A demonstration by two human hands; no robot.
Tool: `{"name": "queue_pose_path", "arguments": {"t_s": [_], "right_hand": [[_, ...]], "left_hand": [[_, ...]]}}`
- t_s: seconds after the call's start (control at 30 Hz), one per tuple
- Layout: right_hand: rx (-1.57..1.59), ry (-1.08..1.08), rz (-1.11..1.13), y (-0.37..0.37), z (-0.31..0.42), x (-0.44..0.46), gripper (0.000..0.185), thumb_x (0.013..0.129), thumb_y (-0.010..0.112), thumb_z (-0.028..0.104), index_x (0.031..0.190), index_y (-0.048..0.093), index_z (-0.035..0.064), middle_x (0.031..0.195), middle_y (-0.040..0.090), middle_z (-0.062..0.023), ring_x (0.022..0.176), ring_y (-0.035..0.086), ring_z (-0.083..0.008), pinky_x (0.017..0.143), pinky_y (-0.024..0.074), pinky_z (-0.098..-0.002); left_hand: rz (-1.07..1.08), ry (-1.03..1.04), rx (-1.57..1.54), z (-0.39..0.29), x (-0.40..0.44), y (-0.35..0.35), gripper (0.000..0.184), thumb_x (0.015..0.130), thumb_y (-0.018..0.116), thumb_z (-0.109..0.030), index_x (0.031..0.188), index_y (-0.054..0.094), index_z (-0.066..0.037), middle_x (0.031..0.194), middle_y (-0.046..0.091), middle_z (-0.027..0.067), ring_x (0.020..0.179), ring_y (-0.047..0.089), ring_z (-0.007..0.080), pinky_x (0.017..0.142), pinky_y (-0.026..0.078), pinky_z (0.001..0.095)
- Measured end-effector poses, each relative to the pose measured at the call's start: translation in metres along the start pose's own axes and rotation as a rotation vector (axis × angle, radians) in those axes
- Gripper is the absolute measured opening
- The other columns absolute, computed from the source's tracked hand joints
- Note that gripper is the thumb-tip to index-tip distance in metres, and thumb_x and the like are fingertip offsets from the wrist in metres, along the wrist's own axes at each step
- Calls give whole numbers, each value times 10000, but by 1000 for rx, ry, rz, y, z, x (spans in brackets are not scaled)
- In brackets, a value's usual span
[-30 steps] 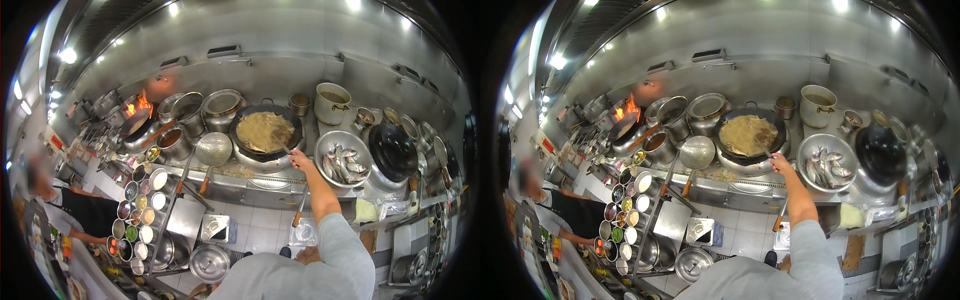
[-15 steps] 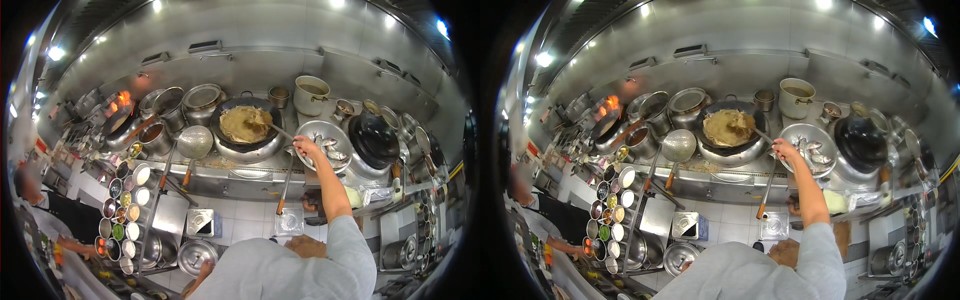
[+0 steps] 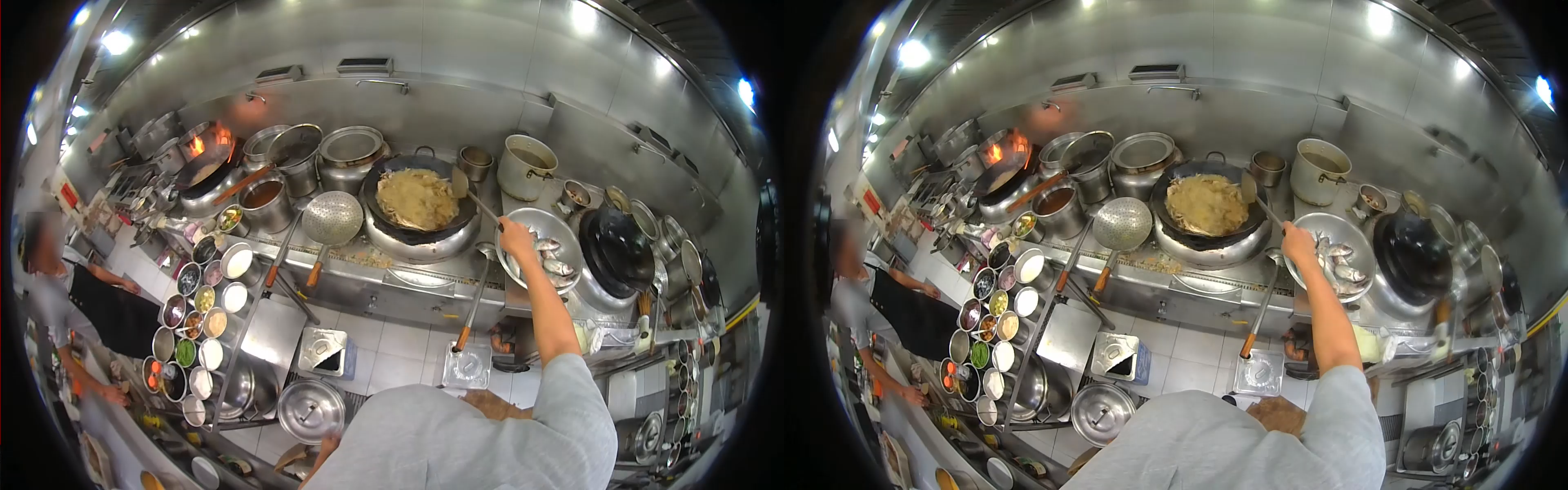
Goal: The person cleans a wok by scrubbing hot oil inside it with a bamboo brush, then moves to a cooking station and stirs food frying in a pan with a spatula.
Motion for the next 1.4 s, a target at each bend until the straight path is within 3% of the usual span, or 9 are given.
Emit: {"name": "queue_pose_path", "arguments": {"t_s": [0.2,0.37,0.47,0.57,0.7,0.8,0.87,0.97,1.4], "right_hand": [[48,5,82,17,16,-10,409,771,612,141,1177,563,144,1044,643,-164,1003,587,-378,866,465,-458],[348,-88,81,25,21,-11,448,778,628,161,1216,534,143,1080,635,-157,1030,579,-371,889,457,-446],[237,-20,46,14,34,-15,414,800,595,184,1209,538,146,1080,634,-170,1026,579,-380,891,454,-461],[91,89,32,-2,37,-17,429,789,616,160,1211,539,131,1065,642,-155,1018,587,-367,880,457,-443],[39,110,109,16,10,0,454,784,610,147,1229,523,126,1074,641,-155,1043,569,-387,907,438,-449],[12,-36,15,29,-7,14,443,779,605,121,1212,522,77,912,659,-171,801,639,-348,702,508,-440],[510,277,345,41,-17,-2,442,781,602,99,1208,501,44,706,584,-109,510,542,-202,428,429,-349],[898,397,426,48,-30,-25,437,792,601,80,1209,478,36,633,472,-26,419,373,-89,339,270,-254],[623,89,156,79,33,-26,433,790,642,125,1207,526,107,777,629,-84,477,536,-163,419,436,-316]], "left_hand": [[-185,42,-34,2,-18,6,233,832,527,-195,747,652,-17,795,646,193,693,633,292,653,506,414],[-82,366,530,-31,-9,15,176,838,530,-176,857,641,-41,823,649,150,689,633,267,612,508,396],[-9,-294,-227,-3,5,-4,164,841,527,-153,973,583,-72,801,619,100,658,610,218,556,492,362],[-42,-530,-438,-44,1,-15,252,843,523,-127,1094,508,-107,773,579,46,620,582,166,499,470,320],[-62,-554,-625,-21,4,-5,261,840,519,-126,1100,507,-102,796,582,48,615,586,178,500,473,334],[-38,-554,-527,-40,-7,-7,223,839,516,-123,1062,520,-103,762,572,43,610,583,174,488,461,326],[15,-573,-395,-50,-17,-5,186,842,510,-119,1027,525,-107,738,567,41,587,563,162,465,438,315],[23,-566,-367,-60,-30,-2,138,848,501,-125,983,525,-111,713,561,40,547,527,149,434,404,305],[83,-401,-247,-34,4,-6,233,839,494,-137,1069,521,-107,759,577,46,617,607,183,482,484,334]]}}
Point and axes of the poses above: each hand's wrist, its own x-axis towards the middle knuckle, its own y-axis out of the palm, z = x × y, the point moved 8 cm from there along x, towards the middle knuckle
